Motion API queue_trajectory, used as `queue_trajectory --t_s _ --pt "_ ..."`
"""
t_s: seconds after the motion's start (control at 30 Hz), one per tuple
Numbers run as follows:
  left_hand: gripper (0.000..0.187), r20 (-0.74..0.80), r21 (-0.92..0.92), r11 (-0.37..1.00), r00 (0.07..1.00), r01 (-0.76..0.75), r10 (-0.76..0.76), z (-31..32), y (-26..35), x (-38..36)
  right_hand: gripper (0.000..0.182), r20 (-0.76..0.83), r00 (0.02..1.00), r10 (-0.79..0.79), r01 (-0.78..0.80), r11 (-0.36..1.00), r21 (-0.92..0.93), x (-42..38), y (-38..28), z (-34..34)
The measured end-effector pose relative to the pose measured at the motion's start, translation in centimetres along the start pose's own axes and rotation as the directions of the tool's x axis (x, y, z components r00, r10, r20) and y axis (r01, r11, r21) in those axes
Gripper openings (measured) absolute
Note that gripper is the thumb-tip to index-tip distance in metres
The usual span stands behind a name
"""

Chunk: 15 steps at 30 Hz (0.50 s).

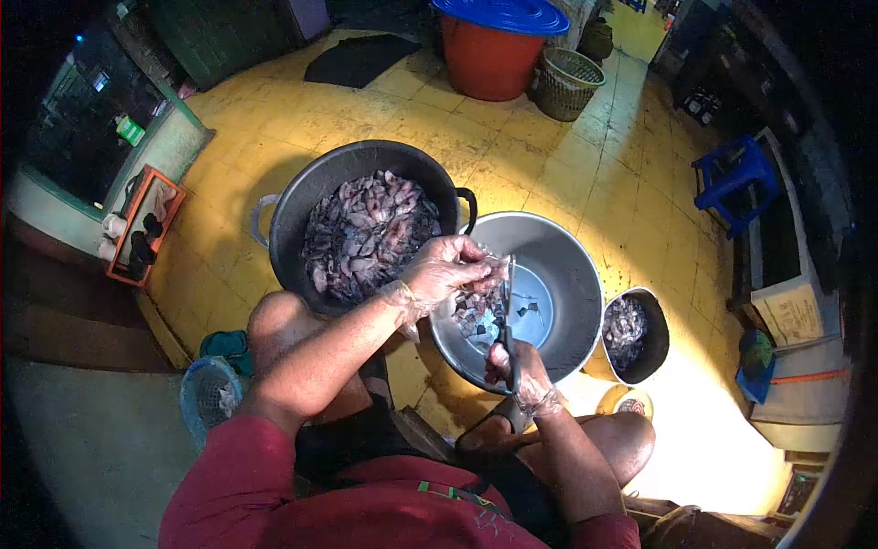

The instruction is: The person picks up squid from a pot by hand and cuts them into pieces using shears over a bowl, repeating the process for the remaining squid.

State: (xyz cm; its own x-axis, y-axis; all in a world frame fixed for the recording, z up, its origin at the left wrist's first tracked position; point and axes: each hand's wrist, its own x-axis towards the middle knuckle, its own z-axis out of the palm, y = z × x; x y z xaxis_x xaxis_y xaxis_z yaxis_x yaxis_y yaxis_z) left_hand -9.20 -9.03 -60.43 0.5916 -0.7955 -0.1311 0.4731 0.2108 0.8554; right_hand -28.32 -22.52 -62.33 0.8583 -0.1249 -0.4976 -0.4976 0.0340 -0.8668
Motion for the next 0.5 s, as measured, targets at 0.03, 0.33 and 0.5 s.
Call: queue_trajectory --t_s 0.03,0.33,0.5 --pt "0.007 -0.008 -0.013 0.999 0.999 0.037 -0.037 0.2 0.3 -0.2 0.051 0.000 1.000 0.000 0.000 1.000 0.000 0.0 0.0 0.1" --pt "0.012 0.020 0.005 0.999 0.999 0.045 -0.045 0.3 -0.7 -0.2 0.045 -0.061 0.996 0.064 -0.067 0.996 -0.050 -0.4 -0.2 0.5" --pt "0.014 0.020 0.035 0.999 0.999 0.040 -0.041 -0.4 -0.3 0.0 0.042 -0.114 0.990 0.085 -0.104 0.980 -0.167 -0.9 -1.6 0.7"
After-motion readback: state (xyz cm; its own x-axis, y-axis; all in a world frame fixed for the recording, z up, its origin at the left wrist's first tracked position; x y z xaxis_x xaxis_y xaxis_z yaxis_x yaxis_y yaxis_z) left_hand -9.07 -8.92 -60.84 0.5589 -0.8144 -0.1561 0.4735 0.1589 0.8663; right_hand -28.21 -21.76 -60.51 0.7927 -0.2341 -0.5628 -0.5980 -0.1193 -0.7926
